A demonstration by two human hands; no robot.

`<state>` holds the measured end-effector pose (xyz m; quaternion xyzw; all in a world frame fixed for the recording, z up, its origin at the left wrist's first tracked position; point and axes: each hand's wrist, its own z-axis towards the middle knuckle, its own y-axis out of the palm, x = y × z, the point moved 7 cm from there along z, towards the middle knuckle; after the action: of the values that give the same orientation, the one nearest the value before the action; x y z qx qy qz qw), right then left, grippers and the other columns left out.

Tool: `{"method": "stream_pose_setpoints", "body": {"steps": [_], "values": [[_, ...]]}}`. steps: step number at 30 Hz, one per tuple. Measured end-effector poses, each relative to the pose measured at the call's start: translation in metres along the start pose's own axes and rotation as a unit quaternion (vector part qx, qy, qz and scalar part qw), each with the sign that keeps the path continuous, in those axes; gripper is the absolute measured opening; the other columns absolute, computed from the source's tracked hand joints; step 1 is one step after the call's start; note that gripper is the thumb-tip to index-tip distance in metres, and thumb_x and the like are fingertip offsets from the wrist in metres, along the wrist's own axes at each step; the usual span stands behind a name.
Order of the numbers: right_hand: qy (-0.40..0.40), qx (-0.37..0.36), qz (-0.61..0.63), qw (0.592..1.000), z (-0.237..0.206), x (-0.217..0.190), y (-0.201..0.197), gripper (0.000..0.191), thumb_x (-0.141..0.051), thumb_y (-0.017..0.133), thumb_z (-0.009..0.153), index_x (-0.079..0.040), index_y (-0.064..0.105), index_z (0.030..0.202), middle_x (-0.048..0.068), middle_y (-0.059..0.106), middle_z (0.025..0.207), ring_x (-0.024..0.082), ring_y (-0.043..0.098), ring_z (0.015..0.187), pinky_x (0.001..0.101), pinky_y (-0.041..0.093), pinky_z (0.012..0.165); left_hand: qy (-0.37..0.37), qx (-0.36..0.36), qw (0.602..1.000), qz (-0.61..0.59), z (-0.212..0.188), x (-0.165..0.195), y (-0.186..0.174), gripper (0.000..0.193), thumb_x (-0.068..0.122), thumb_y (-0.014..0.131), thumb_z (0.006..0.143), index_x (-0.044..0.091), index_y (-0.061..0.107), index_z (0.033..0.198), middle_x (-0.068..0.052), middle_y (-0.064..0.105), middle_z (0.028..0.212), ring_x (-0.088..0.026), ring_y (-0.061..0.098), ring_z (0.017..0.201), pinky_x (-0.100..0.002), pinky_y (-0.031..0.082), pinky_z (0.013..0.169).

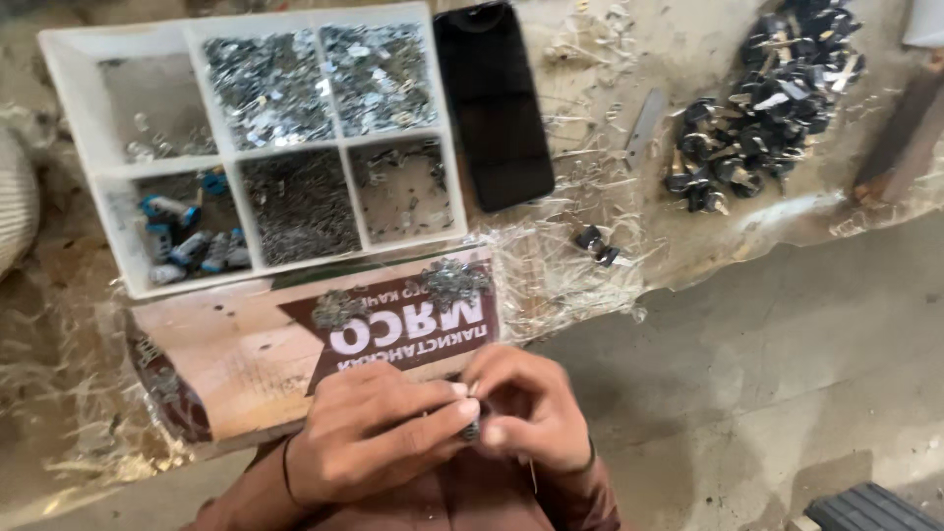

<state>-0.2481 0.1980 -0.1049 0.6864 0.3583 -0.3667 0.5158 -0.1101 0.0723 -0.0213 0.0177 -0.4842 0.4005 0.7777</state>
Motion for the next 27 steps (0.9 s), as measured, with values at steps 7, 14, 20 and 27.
{"method": "stream_pose_setpoints", "body": {"steps": [7,14,20,27], "values": [[-0.130,0.017,-0.440,0.888,0.019,0.015,0.061,0.030,-0.008,0.081,0.083,-0.003,0.069,0.110,0.009,0.067,0.107,0.027,0.064,0.096,0.0360,0.054,0.082,-0.112,0.198,0.962,0.149,-0.052,-0.002,-0.082,0.017,0.009,0.081,0.083,0.009,0.068,0.092,-0.011,0.069,0.095,-0.022,0.072,0.078,-0.036,0.058,0.069],[-0.193,-0.009,-0.652,0.733,0.049,0.015,0.117,0.060,-0.026,0.088,0.079,-0.003,0.067,0.130,0.011,0.063,0.107,0.030,0.060,0.090,0.0413,0.052,0.078,-0.177,0.354,0.890,0.226,-0.127,0.013,-0.146,0.034,0.015,0.091,0.082,0.002,0.072,0.107,-0.014,0.069,0.109,-0.020,0.069,0.080,-0.026,0.057,0.065],[-0.178,-0.013,-0.692,0.699,0.055,0.018,0.117,0.079,-0.045,0.089,0.073,-0.003,0.063,0.135,0.013,0.059,0.109,0.031,0.060,0.093,0.0419,0.052,0.079,-0.160,0.302,0.921,0.186,-0.127,0.005,-0.133,0.035,0.014,0.089,0.083,0.003,0.072,0.112,-0.013,0.070,0.111,-0.023,0.073,0.088,-0.028,0.061,0.068],[-0.123,0.031,-0.704,0.698,0.056,0.016,0.098,0.091,-0.052,0.092,0.064,-0.004,0.063,0.136,0.015,0.056,0.102,0.030,0.059,0.089,0.0412,0.052,0.074,-0.138,0.221,0.955,0.145,-0.102,-0.006,-0.115,0.038,0.017,0.093,0.081,0.006,0.073,0.111,-0.010,0.072,0.105,-0.023,0.072,0.081,-0.032,0.059,0.070]]}}
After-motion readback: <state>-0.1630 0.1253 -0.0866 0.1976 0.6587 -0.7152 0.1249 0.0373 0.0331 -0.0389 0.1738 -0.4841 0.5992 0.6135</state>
